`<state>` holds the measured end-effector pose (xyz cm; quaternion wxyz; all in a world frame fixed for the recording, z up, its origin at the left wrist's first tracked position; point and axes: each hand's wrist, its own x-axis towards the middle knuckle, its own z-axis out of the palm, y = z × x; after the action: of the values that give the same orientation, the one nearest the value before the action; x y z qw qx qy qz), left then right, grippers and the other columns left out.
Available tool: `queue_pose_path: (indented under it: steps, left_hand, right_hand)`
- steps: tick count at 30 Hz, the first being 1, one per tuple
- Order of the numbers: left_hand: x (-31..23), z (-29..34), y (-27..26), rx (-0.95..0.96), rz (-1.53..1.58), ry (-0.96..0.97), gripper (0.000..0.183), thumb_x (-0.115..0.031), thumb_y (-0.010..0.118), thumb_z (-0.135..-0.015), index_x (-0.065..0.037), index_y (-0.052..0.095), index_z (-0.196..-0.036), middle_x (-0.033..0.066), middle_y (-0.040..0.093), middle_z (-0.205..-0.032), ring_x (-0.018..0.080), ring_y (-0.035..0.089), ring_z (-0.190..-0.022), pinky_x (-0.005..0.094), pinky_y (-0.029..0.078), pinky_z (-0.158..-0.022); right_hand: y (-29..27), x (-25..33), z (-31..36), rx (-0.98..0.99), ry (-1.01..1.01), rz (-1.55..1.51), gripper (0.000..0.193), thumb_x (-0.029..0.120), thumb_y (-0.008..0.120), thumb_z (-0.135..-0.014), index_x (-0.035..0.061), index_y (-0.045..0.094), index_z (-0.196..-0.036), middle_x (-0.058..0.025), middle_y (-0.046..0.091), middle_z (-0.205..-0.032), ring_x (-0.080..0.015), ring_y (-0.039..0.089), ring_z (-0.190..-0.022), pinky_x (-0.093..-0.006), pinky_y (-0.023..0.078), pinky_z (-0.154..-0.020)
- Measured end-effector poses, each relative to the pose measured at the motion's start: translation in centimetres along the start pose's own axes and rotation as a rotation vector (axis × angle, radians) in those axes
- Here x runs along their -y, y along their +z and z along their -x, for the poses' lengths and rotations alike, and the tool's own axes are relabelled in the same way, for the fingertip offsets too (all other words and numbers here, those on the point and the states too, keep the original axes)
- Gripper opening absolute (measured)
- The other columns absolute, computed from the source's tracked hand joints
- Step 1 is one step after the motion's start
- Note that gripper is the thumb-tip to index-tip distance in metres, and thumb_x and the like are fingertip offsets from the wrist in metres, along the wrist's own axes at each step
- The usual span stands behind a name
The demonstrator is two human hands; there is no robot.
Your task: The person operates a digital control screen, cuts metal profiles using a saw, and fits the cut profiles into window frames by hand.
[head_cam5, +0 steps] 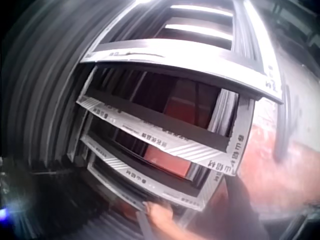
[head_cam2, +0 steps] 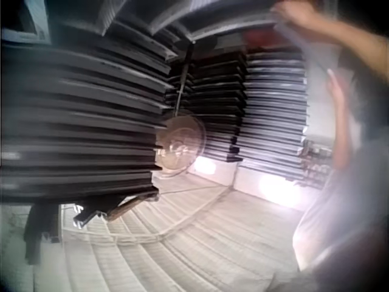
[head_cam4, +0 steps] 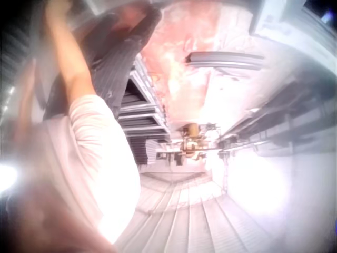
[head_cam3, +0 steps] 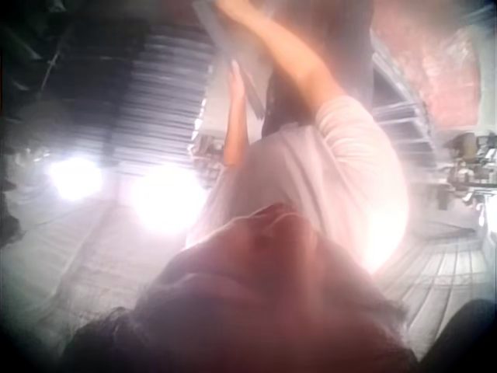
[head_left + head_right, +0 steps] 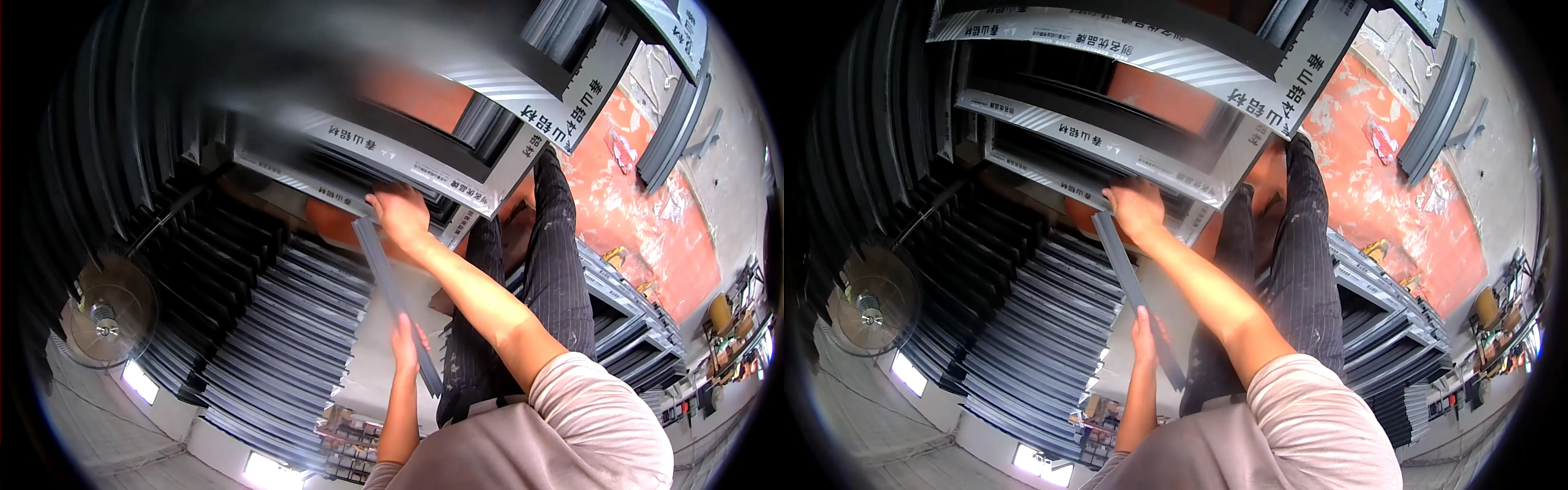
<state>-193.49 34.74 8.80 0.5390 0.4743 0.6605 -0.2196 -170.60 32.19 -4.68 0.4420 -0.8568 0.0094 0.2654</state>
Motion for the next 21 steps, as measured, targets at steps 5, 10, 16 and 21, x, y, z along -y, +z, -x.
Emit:
queue_pose_path:
  steps: [5, 10, 16, 21]
  left_hand:
    - [0.1, 0.2, 0.5, -0.035, -0.004, 0.015, 0.052, -0.058, 0.049, -0.094, -0.007, 0.05, -0.085, 0.004, 0.05, -0.061, 0.0154, 0.05, -0.046, 0.0295, 0.044, -0.044]
    - [-0.4, 0.4, 0.8, -0.071, -0.019, 0.023, 0.054, -0.06, 0.049, -0.093, -0.007, 0.05, -0.083, 0.0041, 0.05, -0.06, 0.016, 0.05, -0.046, 0.0298, 0.045, -0.044]
    - [-1.1, 1.1, 0.9, -0.077, 0.011, 0.055, 0.054, -0.06, 0.049, -0.093, -0.007, 0.049, -0.082, 0.0046, 0.05, -0.061, 0.0159, 0.05, -0.047, 0.0297, 0.045, -0.044]
    - [-2.0, 2.3, 0.4, -0.15, 0.089, 0.202, 0.048, -0.055, 0.05, -0.095, -0.008, 0.048, -0.087, 0.0043, 0.051, -0.063, 0.0151, 0.05, -0.048, 0.0291, 0.045, -0.044]
  right_hand:
    - [-0.1, 0.1, 0.0, -0.041, -0.014, -0.03, 0.026, 0.032, 0.058, -0.09, 0.0077, 0.065, -0.083, -0.0124, 0.065, -0.087, -0.0338, 0.059, -0.093, -0.0447, 0.049, -0.08]
    - [0.0, 0.0, 0.1, -0.006, 0.001, -0.001, 0.024, 0.032, 0.058, -0.09, 0.0087, 0.066, -0.09, -0.0122, 0.064, -0.093, -0.0333, 0.06, -0.093, -0.0439, 0.048, -0.08]
    - [-0.4, 0.8, 0.2, 0.009, -0.003, 0.022, 0.026, 0.032, 0.057, -0.09, 0.0073, 0.065, -0.092, -0.0134, 0.064, -0.095, -0.0341, 0.06, -0.094, -0.0447, 0.048, -0.081]
    - [0.1, -0.4, -0.3, 0.054, -0.077, 0.119, 0.029, 0.031, 0.057, -0.091, 0.0026, 0.063, -0.087, -0.02, 0.066, -0.09, -0.038, 0.064, -0.084, -0.0488, 0.05, -0.075]
